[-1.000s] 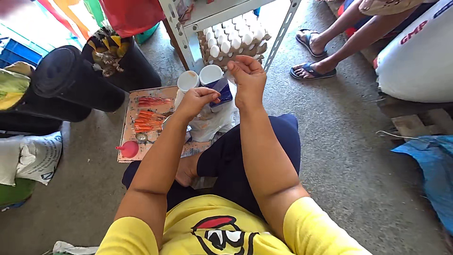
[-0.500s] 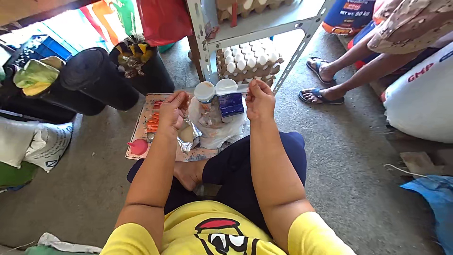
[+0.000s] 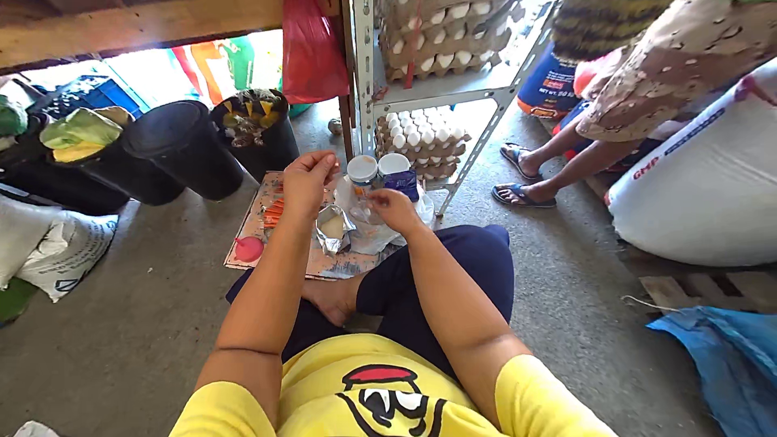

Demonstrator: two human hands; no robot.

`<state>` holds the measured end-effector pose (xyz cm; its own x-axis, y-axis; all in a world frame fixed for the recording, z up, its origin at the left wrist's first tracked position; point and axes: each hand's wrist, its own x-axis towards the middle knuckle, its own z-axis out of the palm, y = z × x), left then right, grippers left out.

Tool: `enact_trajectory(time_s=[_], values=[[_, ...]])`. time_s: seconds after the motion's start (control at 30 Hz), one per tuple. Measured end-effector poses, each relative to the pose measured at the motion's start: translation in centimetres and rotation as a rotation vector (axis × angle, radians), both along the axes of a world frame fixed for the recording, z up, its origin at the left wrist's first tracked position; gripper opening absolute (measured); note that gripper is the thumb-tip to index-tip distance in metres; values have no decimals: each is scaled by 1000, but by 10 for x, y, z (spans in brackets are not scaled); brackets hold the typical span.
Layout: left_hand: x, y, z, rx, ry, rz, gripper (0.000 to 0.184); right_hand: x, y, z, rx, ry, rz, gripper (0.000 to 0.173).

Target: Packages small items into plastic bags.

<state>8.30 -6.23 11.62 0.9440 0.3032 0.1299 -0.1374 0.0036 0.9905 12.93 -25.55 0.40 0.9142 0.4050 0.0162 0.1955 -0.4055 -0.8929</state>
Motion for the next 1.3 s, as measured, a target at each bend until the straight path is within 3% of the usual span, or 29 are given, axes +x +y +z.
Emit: enact_trajectory(time_s=[0.1,0.13,0.17,0.2,0.23,0.27,0.43,0.63,0.73,0.87,1.0,1.13,1.3], values=[[-26,-2,-7,203,-10,-105,37,-29,21,31,455,19,28,36],[-34,-3,-9,255,1,-128,45,-48,31,66,465,186,-51,34],[-42,-4,-11,300,15,-142,50,-62,45,121,431,571,-245,33],[-49,-5,-13,336,21,-148,53,-62,40,73,625,188,-56,30],[-54,-5,-16,365,22,-146,54,-55,43,47,779,76,38,28],[-59,-4,-20,391,13,-141,54,-55,46,40,845,113,59,25],[-72,-2,-40,431,3,-103,51,-69,45,34,743,283,50,20],[-79,-13,-79,467,35,-92,49,-72,48,15,761,416,-79,17],[-79,-16,-96,380,94,-108,48,-70,50,11,725,472,-161,9],[-77,-17,-103,208,225,-120,50,-63,50,1,777,559,-223,3],[-72,-16,-108,55,283,-110,51,-56,44,1,799,607,-147,11],[-67,-16,-108,55,321,-103,53,-57,36,1,744,626,-34,22],[-59,-6,-113,111,333,-179,50,-49,35,4,654,585,-119,13]])
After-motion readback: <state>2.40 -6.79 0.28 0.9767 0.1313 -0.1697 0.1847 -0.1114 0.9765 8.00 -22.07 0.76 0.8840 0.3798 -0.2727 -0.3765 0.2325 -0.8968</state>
